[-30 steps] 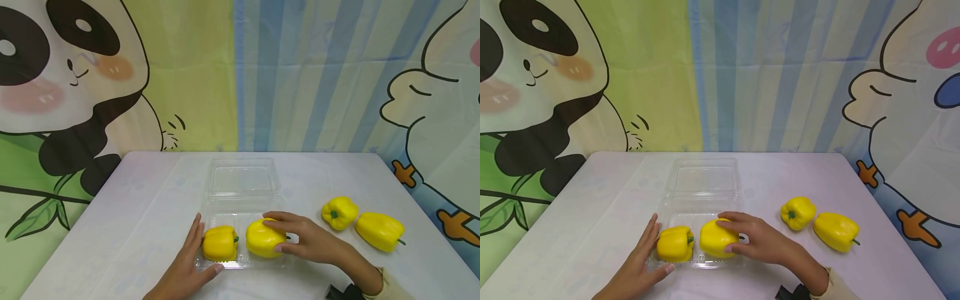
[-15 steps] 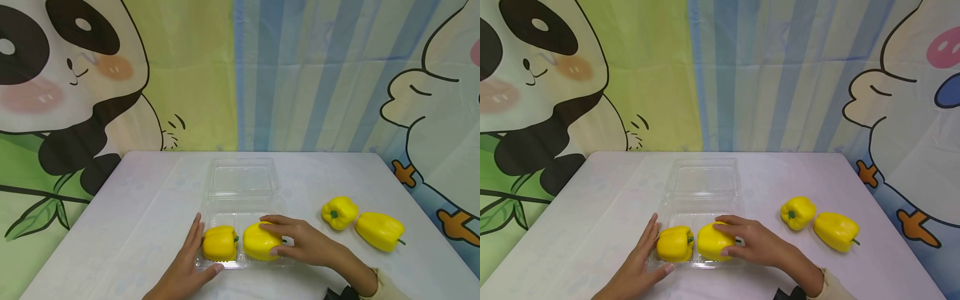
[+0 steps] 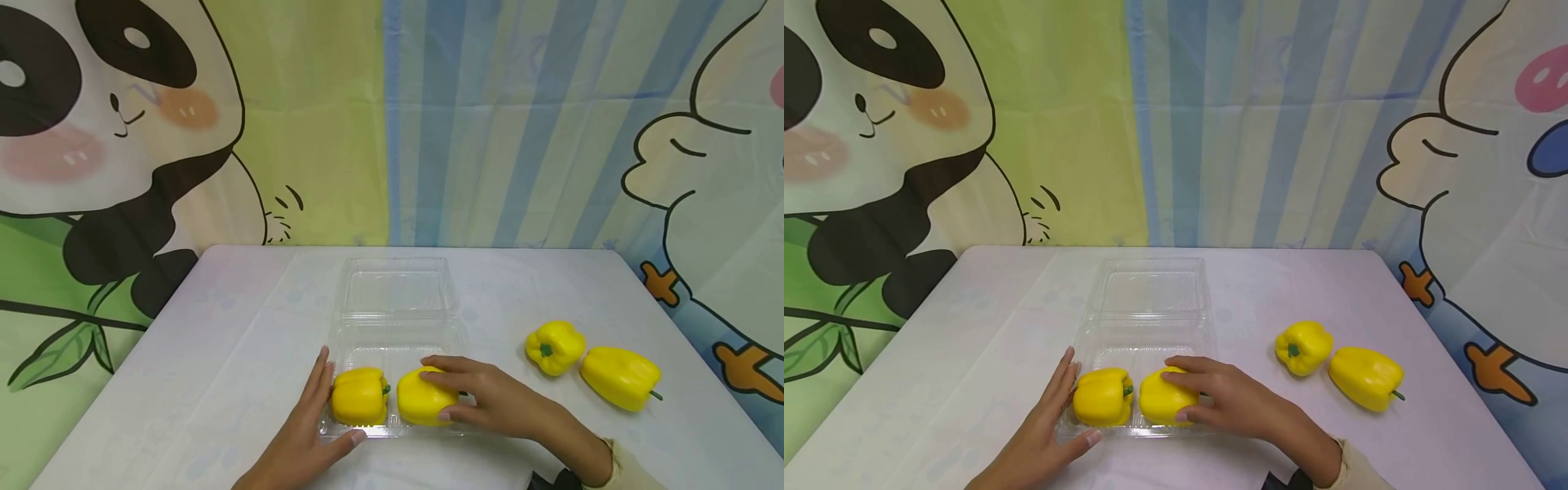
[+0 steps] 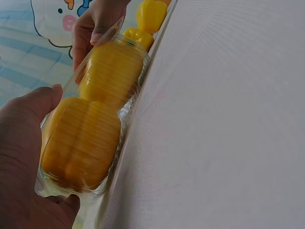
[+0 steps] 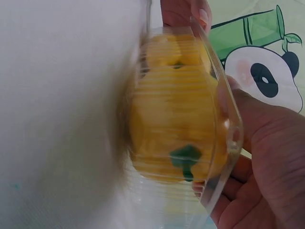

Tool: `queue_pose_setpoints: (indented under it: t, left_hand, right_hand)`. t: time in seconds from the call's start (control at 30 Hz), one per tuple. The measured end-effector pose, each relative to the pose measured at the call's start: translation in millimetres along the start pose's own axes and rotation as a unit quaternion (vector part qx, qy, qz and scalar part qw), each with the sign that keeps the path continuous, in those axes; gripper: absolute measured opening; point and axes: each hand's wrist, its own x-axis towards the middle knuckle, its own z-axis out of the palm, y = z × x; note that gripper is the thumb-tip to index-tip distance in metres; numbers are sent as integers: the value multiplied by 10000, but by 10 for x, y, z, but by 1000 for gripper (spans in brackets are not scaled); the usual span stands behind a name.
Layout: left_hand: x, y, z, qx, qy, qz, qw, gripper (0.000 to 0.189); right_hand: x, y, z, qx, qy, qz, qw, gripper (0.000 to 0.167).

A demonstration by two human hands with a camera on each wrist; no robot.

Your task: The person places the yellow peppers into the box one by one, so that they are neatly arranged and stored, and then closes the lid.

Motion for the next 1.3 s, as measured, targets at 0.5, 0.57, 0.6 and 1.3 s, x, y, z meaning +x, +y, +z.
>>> queue_pose_setpoints:
  t: [0.5, 0.57, 0.6, 1.3]
  left_hand:
    - [-6, 8, -3, -6, -89, -208, 9997, 111]
    - [-8, 8, -1, 7, -85, -229, 9997, 111]
    - [-9, 7, 0, 19, -80, -251, 9997, 111]
    - [-2, 14, -14, -18, -76, -103, 9999, 110]
  right_hand:
    - [7, -19, 43, -37, 54, 150, 9999, 52]
    - [7, -14, 45, -47, 59, 140, 9999, 52]
    - [8, -11, 44, -38, 60, 135, 9999, 52]
    - [6, -19, -21, 289, 682, -258, 9969, 51]
